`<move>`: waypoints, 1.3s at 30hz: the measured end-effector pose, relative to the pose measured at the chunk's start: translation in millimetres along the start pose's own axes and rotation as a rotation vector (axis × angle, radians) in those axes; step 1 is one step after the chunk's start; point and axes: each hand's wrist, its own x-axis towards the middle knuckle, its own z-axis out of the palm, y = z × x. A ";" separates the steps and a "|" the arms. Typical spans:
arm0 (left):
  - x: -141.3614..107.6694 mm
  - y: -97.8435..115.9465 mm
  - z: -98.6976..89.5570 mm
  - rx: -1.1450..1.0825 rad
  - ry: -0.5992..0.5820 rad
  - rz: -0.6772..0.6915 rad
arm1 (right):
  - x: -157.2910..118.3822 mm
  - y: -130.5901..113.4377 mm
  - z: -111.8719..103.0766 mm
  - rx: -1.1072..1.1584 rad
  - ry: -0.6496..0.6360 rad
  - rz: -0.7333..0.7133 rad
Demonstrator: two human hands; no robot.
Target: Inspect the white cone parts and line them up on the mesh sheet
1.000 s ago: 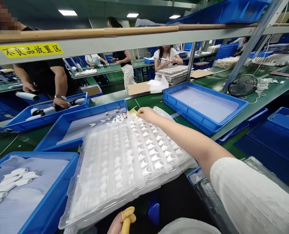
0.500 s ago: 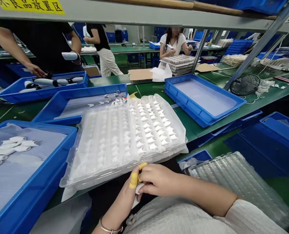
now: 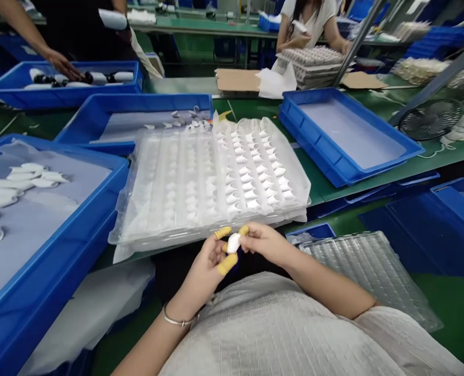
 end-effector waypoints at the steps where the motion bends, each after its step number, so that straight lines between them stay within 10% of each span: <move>1: -1.8 1.5 0.9 0.032 0.018 0.015 | 0.3 2.4 -0.2 0.046 0.023 0.021; 10: -11.9 2.0 1.2 0.398 0.121 0.041 | -3.6 6.5 7.5 0.069 0.022 0.059; 16: -14.1 9.6 1.2 0.685 0.106 0.153 | -5.4 2.5 17.9 -0.378 0.129 0.001; 26: -18.6 4.3 1.4 0.277 0.013 0.014 | 1.4 6.1 3.0 -0.023 0.143 0.081; 33: -15.9 4.4 -0.4 0.459 0.029 0.021 | -1.9 2.5 -2.8 -0.160 -0.060 0.036; 39: -13.0 1.6 -0.9 0.191 0.074 0.035 | -5.0 -5.6 -9.1 -0.334 -0.074 -0.150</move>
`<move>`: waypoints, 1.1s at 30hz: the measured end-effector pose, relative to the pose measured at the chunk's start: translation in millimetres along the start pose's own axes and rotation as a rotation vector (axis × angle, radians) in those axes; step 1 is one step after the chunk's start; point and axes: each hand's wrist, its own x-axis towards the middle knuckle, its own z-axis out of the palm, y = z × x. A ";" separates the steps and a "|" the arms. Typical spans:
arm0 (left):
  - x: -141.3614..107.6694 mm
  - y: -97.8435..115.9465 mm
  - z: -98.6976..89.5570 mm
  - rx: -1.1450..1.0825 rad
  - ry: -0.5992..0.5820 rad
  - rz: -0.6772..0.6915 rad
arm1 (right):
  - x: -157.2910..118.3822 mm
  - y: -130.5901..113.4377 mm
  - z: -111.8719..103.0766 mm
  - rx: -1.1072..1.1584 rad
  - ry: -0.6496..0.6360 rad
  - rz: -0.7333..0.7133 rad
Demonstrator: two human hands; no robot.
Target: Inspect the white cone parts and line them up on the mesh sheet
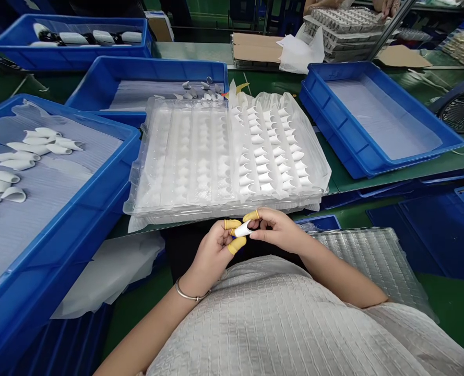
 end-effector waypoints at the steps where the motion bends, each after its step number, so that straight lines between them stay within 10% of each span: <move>1: -0.1 0.1 -0.5 0.007 0.012 -0.011 | -0.9 -0.4 -1.0 -0.086 0.009 -0.045; 6: -2.3 1.7 -3.1 0.149 0.072 0.021 | -4.7 4.3 -1.2 -0.274 0.026 -0.171; 17: -2.2 2.1 -1.3 0.568 0.110 0.263 | -0.6 -4.9 24.7 -0.265 0.109 0.080; 24: -5.0 0.1 -1.4 0.530 0.087 0.297 | 4.3 7.4 20.2 0.186 0.135 0.240; 33: -1.0 -0.4 -4.4 0.517 0.106 0.329 | 1.3 -6.9 15.5 0.200 0.064 0.218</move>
